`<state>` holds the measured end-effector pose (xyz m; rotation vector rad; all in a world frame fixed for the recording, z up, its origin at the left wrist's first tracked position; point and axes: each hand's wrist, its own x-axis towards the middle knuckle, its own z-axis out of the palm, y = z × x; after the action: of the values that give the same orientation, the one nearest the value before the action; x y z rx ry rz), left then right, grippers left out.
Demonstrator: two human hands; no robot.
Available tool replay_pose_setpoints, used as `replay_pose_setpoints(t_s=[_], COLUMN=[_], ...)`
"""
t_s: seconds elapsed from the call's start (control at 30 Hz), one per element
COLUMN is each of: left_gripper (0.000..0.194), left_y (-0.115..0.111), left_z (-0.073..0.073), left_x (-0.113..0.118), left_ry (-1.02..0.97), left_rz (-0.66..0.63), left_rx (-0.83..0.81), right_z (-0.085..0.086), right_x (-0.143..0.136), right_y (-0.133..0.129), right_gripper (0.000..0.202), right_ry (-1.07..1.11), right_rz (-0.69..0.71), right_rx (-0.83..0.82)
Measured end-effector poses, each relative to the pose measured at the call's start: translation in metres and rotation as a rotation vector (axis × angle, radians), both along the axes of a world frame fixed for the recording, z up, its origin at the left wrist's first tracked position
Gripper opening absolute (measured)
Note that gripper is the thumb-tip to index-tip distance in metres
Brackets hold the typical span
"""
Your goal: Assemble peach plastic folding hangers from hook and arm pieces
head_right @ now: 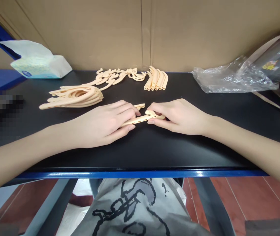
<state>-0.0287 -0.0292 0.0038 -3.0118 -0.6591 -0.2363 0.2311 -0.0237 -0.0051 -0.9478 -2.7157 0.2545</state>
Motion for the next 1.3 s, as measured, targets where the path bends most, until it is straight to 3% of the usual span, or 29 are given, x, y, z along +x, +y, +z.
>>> replay_pose_setpoints(t_s=[0.4, 0.73, 1.1, 1.3], left_gripper=[0.029, 0.021, 0.022, 0.024], left_y=[0.0021, 0.0027, 0.002, 0.0021], left_z=[-0.0047, -0.0058, -0.006, -0.0072], left_x=[0.0043, 0.0054, 0.0054, 0.0049], left_ry=[-0.117, -0.126, -0.123, -0.133], left_rz=[-0.021, -0.067, -0.056, -0.05], left_rx=[-0.231, -0.223, -0.237, -0.257], right_z=[0.0002, 0.0019, -0.0005, 0.0016], right_x=[-0.0016, -0.004, -0.0035, -0.0035], right_y=[-0.0017, -0.0031, -0.0037, -0.0039], right_gripper=[0.034, 0.044, 0.037, 0.041], right_ry=[-0.006, -0.076, -0.044, -0.062], right_rz=[0.04, -0.021, 0.011, -0.045], right_rx=[0.097, 0.056, 0.071, 0.053])
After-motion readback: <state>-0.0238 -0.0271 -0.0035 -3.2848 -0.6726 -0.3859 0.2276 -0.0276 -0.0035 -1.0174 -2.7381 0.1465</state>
